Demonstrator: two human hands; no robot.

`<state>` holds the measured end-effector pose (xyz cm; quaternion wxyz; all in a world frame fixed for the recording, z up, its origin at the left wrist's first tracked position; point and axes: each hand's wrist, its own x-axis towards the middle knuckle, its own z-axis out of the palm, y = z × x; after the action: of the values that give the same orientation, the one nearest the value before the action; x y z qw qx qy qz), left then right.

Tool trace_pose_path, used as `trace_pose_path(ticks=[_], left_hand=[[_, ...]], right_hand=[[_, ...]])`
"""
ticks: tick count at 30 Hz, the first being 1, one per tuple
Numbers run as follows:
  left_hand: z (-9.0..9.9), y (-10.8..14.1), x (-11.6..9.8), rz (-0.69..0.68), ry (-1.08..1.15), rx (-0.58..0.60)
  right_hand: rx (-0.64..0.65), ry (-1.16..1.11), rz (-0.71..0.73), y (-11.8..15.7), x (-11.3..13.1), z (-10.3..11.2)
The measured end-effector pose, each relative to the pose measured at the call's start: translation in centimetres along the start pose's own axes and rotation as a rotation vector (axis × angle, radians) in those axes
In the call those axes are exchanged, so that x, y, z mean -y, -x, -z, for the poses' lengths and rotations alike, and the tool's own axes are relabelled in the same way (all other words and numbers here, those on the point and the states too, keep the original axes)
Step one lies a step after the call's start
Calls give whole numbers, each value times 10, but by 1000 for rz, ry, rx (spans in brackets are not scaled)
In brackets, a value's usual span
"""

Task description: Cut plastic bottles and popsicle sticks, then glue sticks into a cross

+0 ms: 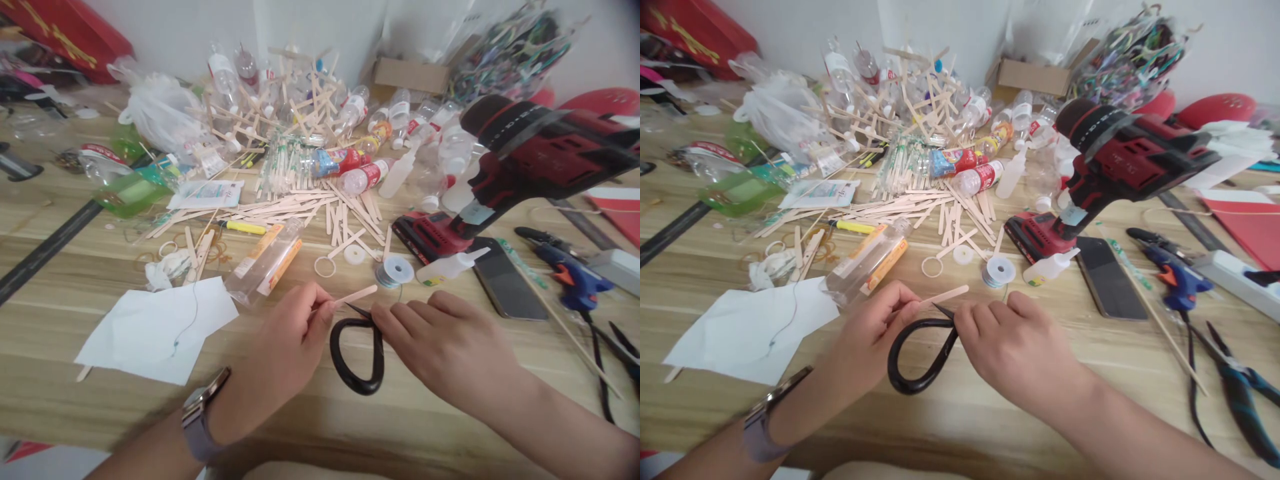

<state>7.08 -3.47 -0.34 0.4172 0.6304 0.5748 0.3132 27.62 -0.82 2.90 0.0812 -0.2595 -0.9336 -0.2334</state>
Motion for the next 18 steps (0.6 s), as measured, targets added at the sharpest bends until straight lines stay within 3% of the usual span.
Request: trace_pose_path(ticks=[18], left_hand=[[-2,3,-4,63,-2,31]], right_hand=[[32,9,29,-1,-1,3]])
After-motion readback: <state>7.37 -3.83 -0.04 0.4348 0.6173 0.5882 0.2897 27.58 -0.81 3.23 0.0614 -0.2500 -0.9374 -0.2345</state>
